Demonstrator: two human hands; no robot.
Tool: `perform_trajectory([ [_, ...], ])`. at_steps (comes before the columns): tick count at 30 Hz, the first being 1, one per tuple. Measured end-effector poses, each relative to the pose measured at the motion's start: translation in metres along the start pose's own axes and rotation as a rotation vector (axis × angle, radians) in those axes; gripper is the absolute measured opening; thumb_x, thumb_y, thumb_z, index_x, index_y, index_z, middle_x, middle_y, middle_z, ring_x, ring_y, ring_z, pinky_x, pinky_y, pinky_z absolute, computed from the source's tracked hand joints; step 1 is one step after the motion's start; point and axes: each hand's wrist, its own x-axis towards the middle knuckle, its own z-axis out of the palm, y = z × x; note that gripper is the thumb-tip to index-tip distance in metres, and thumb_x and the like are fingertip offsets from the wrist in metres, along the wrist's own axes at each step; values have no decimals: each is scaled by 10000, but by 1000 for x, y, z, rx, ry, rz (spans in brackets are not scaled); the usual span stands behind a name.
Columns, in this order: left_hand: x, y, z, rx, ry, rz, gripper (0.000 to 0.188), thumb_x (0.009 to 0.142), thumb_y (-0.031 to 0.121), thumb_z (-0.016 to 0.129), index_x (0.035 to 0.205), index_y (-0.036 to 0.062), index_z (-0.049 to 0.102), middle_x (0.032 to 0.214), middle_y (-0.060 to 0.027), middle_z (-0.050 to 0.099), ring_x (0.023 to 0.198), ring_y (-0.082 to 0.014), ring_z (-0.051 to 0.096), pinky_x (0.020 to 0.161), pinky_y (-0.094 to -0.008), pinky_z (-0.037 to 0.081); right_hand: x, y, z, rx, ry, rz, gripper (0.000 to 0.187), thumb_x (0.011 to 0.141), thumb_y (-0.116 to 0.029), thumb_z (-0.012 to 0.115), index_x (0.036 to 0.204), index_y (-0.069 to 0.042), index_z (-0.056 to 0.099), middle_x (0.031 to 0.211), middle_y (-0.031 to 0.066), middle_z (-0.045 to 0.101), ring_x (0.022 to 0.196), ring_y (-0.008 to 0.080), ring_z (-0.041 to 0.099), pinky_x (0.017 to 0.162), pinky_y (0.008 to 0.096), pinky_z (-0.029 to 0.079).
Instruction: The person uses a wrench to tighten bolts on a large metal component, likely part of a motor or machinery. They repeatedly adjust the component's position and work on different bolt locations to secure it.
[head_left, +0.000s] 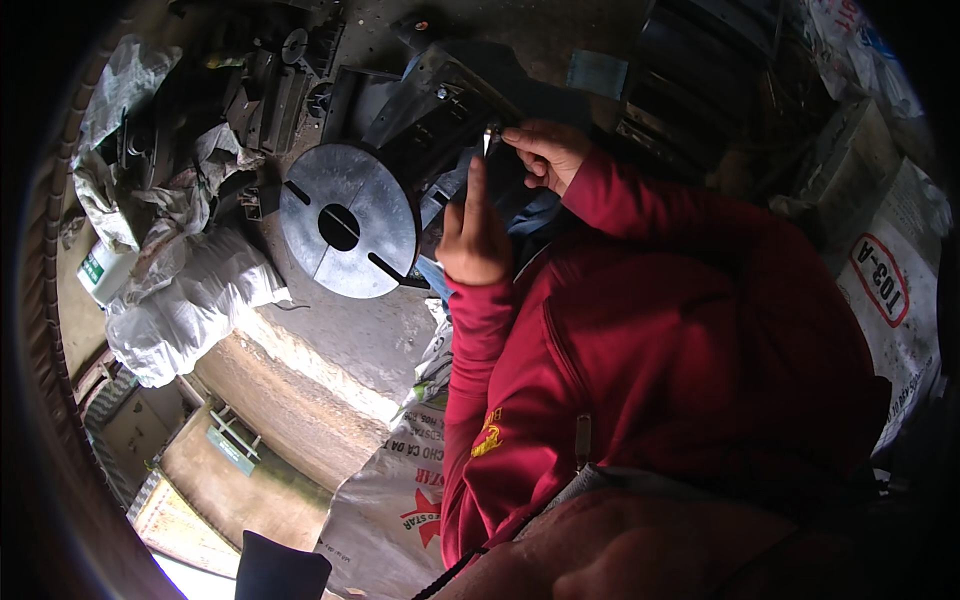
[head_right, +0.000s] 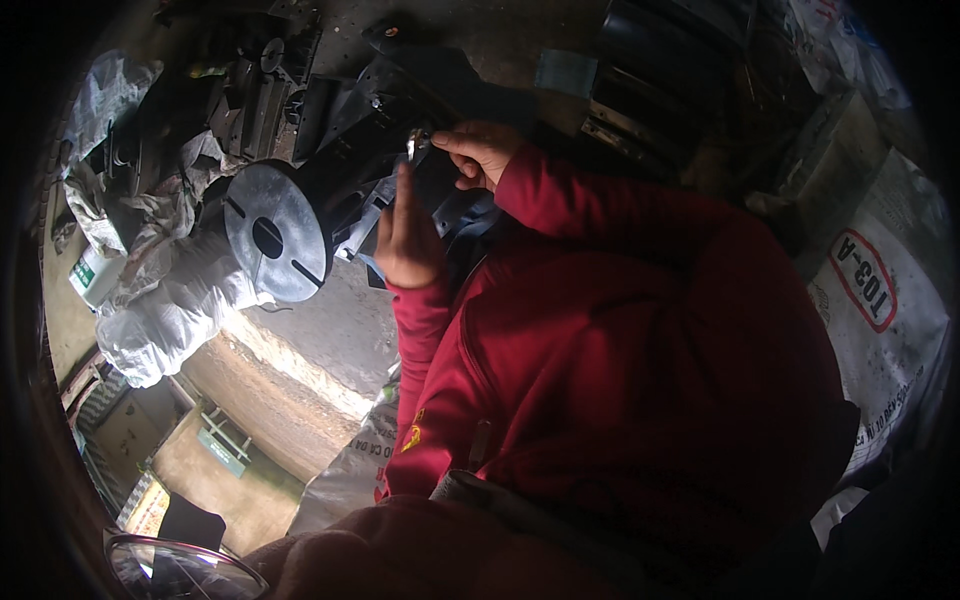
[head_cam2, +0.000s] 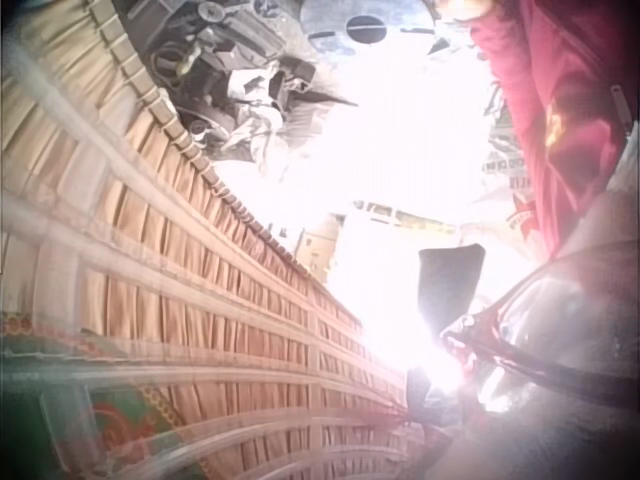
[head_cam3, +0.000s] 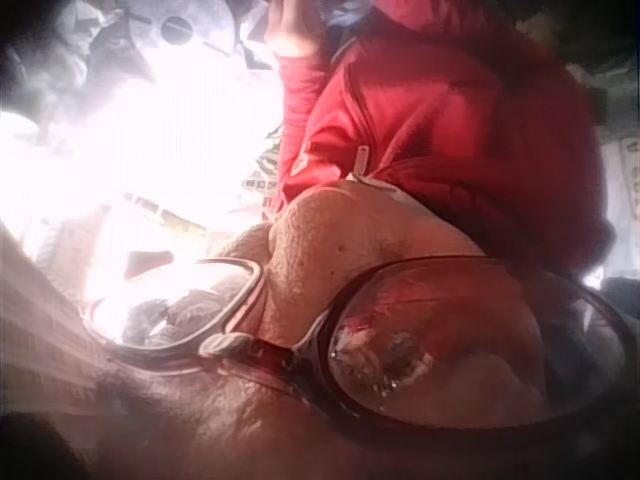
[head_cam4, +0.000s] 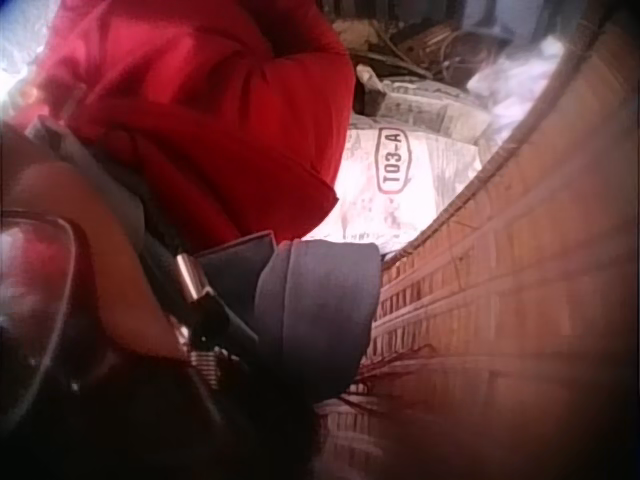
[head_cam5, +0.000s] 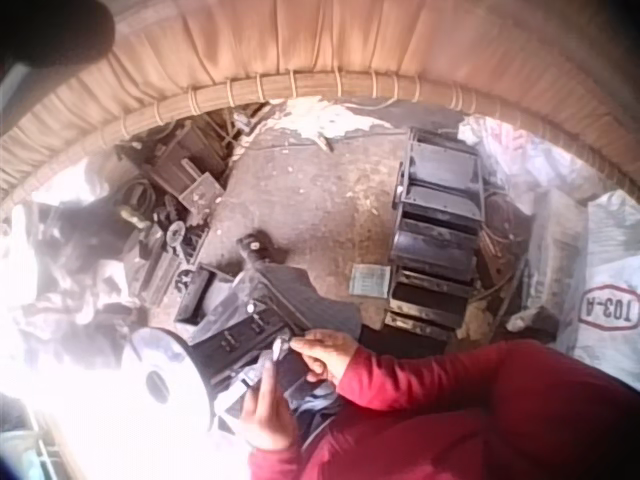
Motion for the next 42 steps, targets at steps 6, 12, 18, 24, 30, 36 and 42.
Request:
perform_trajectory([
  [6, 4, 6, -3, 1, 29, -38, 505, 840, -83, 585, 1310, 102, 582, 689, -91, 548, 488, -187, 490, 447, -315, 403, -1, -1, -4, -68, -6, -30, 243, 885, -331, 681, 830, -130, 557, 598, -81, 403, 524, 31, 412, 541, 244, 451],
  [12, -5, -13, 14, 35, 27, 11, 628, 705, -89, 623, 1282, 159, 618, 662, -53, 491, 448, -200, 483, 432, -351, 412, 0, 1, -5, -5, -46, -31, 248, 873, -322, 695, 796, -116, 581, 595, -51, 437, 540, 37, 441, 541, 241, 494],
  [18, -2, -7, 8, 103, -47, 43, 590, 725, -76, 618, 1273, 144, 623, 655, -68, 488, 445, -212, 486, 435, -357, 413, -2, -1, -3, -13, -28, -39, 259, 879, -344, 688, 801, -122, 579, 592, -54, 435, 542, 36, 447, 546, 253, 497],
  [24, 2, -3, 6, -52, 75, 66, 496, 821, -75, 601, 1295, 71, 588, 661, -84, 535, 485, -187, 490, 450, -321, 411, 0, 3, -6, -13, -30, -36, 242, 883, -330, 684, 843, -116, 578, 614, -58, 447, 543, 39, 451, 553, 253, 509],
  [30, 21, 0, 11, -159, 144, -30, 290, 822, 21, 683, 1108, 63, 658, 816, -148, 671, 637, -246, 671, 546, -332, 504, 1, 4, -5, 50, -51, -48, 228, 891, -338, 667, 866, -127, 585, 622, -61, 446, 560, 48, 445, 566, 254, 474],
  [36, 50, 6, 24, -4, -32, -60, 206, 786, 216, 759, 967, 131, 708, 808, -102, 707, 679, -270, 697, 555, -348, 535, 5, 6, -11, 72, -122, -43, 232, 904, -351, 643, 841, -137, 580, 620, -47, 464, 570, 67, 457, 564, 259, 448],
  [42, 50, 7, 30, 22, 2, -44, 194, 795, 186, 732, 977, 120, 723, 852, -113, 713, 726, -274, 706, 574, -352, 547, 4, 7, -10, 58, -65, -31, 254, 893, -351, 659, 788, -135, 578, 622, -32, 488, 564, 88, 493, 525, 256, 456],
])
